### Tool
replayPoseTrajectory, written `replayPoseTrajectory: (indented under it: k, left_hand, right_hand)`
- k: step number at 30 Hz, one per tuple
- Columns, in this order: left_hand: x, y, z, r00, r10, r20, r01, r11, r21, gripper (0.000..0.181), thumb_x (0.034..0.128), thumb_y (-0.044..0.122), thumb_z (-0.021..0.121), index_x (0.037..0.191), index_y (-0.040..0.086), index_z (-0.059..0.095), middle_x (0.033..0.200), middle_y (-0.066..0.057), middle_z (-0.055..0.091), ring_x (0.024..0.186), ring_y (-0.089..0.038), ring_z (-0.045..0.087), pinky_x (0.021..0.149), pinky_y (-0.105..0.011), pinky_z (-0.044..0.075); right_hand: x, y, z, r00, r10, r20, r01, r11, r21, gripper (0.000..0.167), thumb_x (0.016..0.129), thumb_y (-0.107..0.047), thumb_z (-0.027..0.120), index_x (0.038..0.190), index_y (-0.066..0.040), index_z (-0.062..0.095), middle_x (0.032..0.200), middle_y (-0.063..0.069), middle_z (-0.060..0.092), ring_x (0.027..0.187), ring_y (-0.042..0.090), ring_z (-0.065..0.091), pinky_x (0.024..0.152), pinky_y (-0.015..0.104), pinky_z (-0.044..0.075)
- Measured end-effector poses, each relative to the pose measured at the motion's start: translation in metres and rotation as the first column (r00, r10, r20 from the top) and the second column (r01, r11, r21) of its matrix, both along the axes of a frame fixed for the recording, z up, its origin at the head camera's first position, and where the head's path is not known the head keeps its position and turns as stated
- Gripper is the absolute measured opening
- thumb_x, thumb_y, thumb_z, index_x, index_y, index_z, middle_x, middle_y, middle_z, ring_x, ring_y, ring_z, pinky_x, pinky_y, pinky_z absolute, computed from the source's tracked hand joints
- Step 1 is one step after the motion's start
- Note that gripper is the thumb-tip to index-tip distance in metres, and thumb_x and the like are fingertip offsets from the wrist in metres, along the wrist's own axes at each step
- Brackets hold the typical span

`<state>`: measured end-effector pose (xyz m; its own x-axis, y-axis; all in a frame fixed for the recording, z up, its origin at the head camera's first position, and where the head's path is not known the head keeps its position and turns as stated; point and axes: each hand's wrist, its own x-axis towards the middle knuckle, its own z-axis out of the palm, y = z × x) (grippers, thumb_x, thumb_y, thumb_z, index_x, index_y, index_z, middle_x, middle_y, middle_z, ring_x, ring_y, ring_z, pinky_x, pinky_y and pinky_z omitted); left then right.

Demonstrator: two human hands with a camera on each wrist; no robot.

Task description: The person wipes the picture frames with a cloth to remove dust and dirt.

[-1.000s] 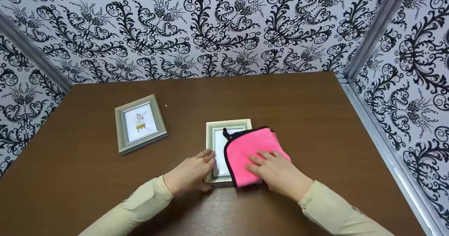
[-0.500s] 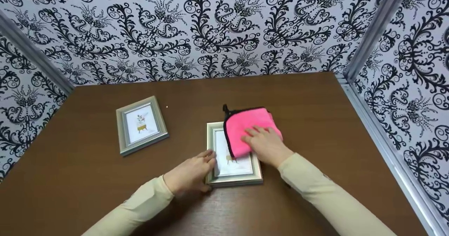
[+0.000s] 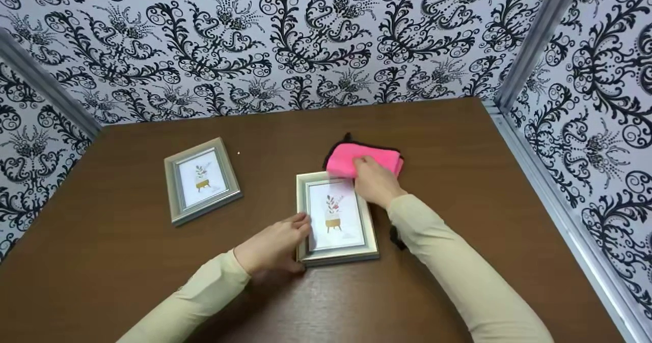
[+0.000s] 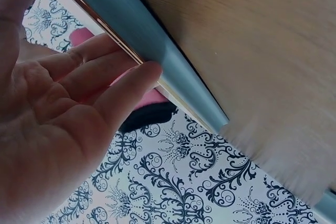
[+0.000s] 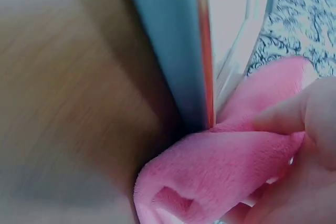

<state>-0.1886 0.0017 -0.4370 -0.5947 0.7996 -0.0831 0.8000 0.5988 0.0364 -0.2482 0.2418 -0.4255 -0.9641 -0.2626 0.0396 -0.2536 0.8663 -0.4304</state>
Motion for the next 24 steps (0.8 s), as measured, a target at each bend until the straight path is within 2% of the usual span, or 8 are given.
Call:
replayPoseTrajectory:
  k: [3,4,6,7,11,14,17,24]
  left_hand:
    - [0.0,0.001,0.001,1.0,0.006,0.012,-0.006,1.0,-0.004,0.056,0.0677,0.031,0.088,0.107,0.002,0.062,0.114,-0.015,0.062,0.119,-0.032,0.053,0.088,-0.034,0.051]
    - [0.0,0.001,0.001,1.0,0.007,0.012,-0.007,1.0,-0.003,0.056,0.0678,0.031,0.088,0.108,0.001,0.061,0.115,-0.016,0.062,0.119,-0.032,0.053,0.088,-0.034,0.052]
    - [0.0,0.001,0.001,1.0,0.008,0.005,-0.008,1.0,0.0,0.055,0.0674,0.031,0.088,0.106,0.002,0.062,0.113,-0.015,0.062,0.117,-0.031,0.054,0.086,-0.033,0.052]
    - [0.0,0.001,0.0,1.0,0.007,-0.003,-0.007,1.0,0.003,0.054,0.0669,0.031,0.088,0.105,0.002,0.062,0.112,-0.014,0.063,0.116,-0.031,0.055,0.085,-0.033,0.053]
    - [0.001,0.0,0.0,0.999,0.005,-0.037,-0.005,1.0,0.006,0.053,0.0646,0.032,0.088,0.1,0.003,0.062,0.109,-0.014,0.064,0.111,-0.029,0.057,0.079,-0.032,0.055]
    - [0.002,0.001,0.0,0.998,0.003,-0.056,-0.002,1.0,0.006,0.052,0.064,0.033,0.089,0.098,0.005,0.062,0.107,-0.013,0.064,0.108,-0.027,0.058,0.075,-0.032,0.055]
    - [0.002,0.002,0.0,0.998,0.001,-0.067,0.0,1.0,0.013,0.05,0.0636,0.033,0.089,0.095,0.006,0.062,0.105,-0.012,0.064,0.106,-0.027,0.058,0.073,-0.032,0.056]
    - [0.004,0.001,-0.001,0.997,0.002,-0.072,-0.001,1.0,0.022,0.048,0.0641,0.033,0.088,0.093,0.006,0.062,0.112,-0.018,0.064,0.114,-0.032,0.056,0.072,-0.034,0.056]
  right_hand:
    - [-0.008,0.0,0.002,0.996,-0.064,0.063,0.069,0.993,-0.092,0.05,0.095,-0.006,0.046,0.14,0.012,0.037,0.12,0.033,0.055,0.09,0.039,0.065,0.078,0.048,0.053]
    - [-0.01,0.0,0.002,0.993,-0.079,0.084,0.088,0.991,-0.105,0.05,0.095,-0.007,0.045,0.141,0.012,0.036,0.112,0.032,0.058,0.073,0.034,0.066,0.065,0.045,0.054]
    - [-0.012,0.0,0.004,0.99,-0.094,0.106,0.105,0.99,-0.097,0.049,0.095,-0.009,0.044,0.14,0.012,0.038,0.102,0.03,0.061,0.053,0.025,0.058,0.056,0.04,0.051]
    - [-0.012,-0.001,0.004,0.987,-0.103,0.125,0.114,0.99,-0.086,0.05,0.095,-0.011,0.044,0.139,0.012,0.038,0.101,0.029,0.06,0.051,0.024,0.056,0.054,0.039,0.049]
    - [-0.005,-0.004,0.008,0.98,-0.121,0.161,0.126,0.992,-0.022,0.046,0.094,-0.016,0.047,0.13,0.012,0.044,0.1,0.025,0.059,0.066,0.023,0.059,0.062,0.036,0.05]
    - [0.006,-0.005,0.011,0.968,-0.139,0.21,0.144,0.989,-0.01,0.038,0.093,-0.017,0.049,0.121,0.01,0.047,0.085,0.017,0.055,0.057,0.019,0.057,0.045,0.029,0.046]
    - [0.022,-0.006,0.013,0.965,-0.131,0.226,0.132,0.991,0.008,0.03,0.092,-0.015,0.051,0.111,0.007,0.05,0.074,0.011,0.052,0.05,0.016,0.055,0.04,0.026,0.045]
    - [0.079,-0.007,0.009,0.997,-0.003,0.074,0.001,1.0,0.024,0.029,0.088,-0.01,0.06,0.105,0.012,0.053,0.063,0.003,0.046,0.045,0.01,0.047,0.037,0.023,0.041]
